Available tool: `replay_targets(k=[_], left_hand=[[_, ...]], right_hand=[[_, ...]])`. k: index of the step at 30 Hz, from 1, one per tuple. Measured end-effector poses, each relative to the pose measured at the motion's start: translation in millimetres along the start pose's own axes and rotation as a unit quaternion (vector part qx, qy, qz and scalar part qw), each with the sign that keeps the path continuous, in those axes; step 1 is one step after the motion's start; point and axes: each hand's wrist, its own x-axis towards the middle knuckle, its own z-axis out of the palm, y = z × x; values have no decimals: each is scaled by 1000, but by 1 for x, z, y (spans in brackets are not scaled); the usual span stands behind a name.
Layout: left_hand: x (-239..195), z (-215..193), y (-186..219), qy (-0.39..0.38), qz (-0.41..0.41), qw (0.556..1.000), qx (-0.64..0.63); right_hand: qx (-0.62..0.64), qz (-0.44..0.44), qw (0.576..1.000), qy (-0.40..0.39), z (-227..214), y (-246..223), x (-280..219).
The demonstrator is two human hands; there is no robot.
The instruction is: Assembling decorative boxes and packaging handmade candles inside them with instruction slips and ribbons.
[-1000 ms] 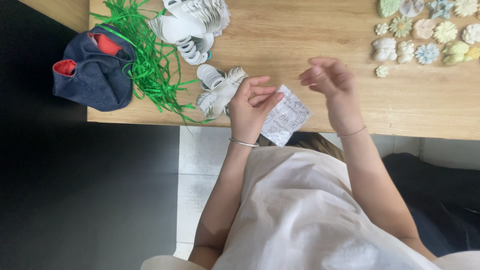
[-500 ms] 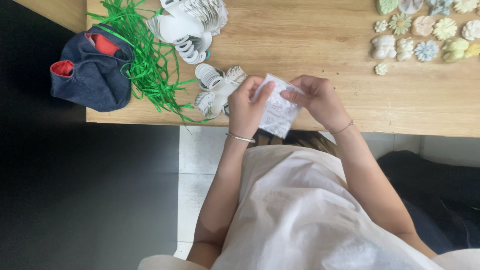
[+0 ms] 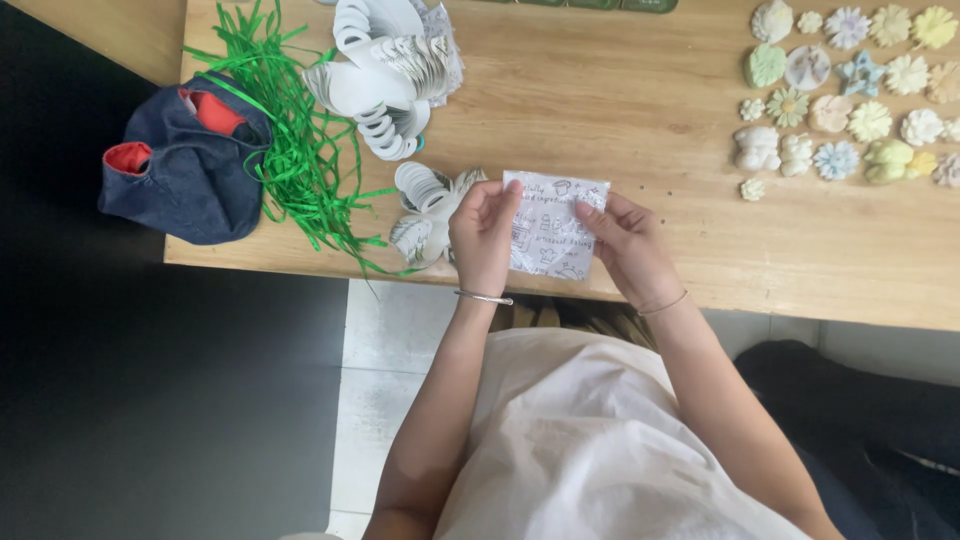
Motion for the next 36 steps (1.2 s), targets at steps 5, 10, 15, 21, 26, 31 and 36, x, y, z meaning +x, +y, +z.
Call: replay_targets(k=[5, 10, 15, 21, 26, 31, 36], left_hand=[[49, -1, -5, 38, 44, 991, 117], [144, -16, -16, 135, 147, 930, 309], [195, -20, -27, 208, 89, 908, 353], [230, -58, -80, 169, -12, 876, 452], [248, -100, -94, 175, 8, 916, 360], [257, -133, -113, 188, 43, 951, 243], [251, -141, -69, 215, -115, 963, -115]], right_hand=[[-19, -6, 1000, 12, -2, -3, 28], [-62, -24, 996, 56, -23, -4, 89], [-203, 24, 976, 77, 23, -34, 145], [-314, -48, 948, 20, 35, -19, 231], [-396, -124, 910, -2, 63, -4, 284], [-484, -164, 860, -16, 100, 12, 298], [-681, -304, 665, 28, 97, 55, 334]])
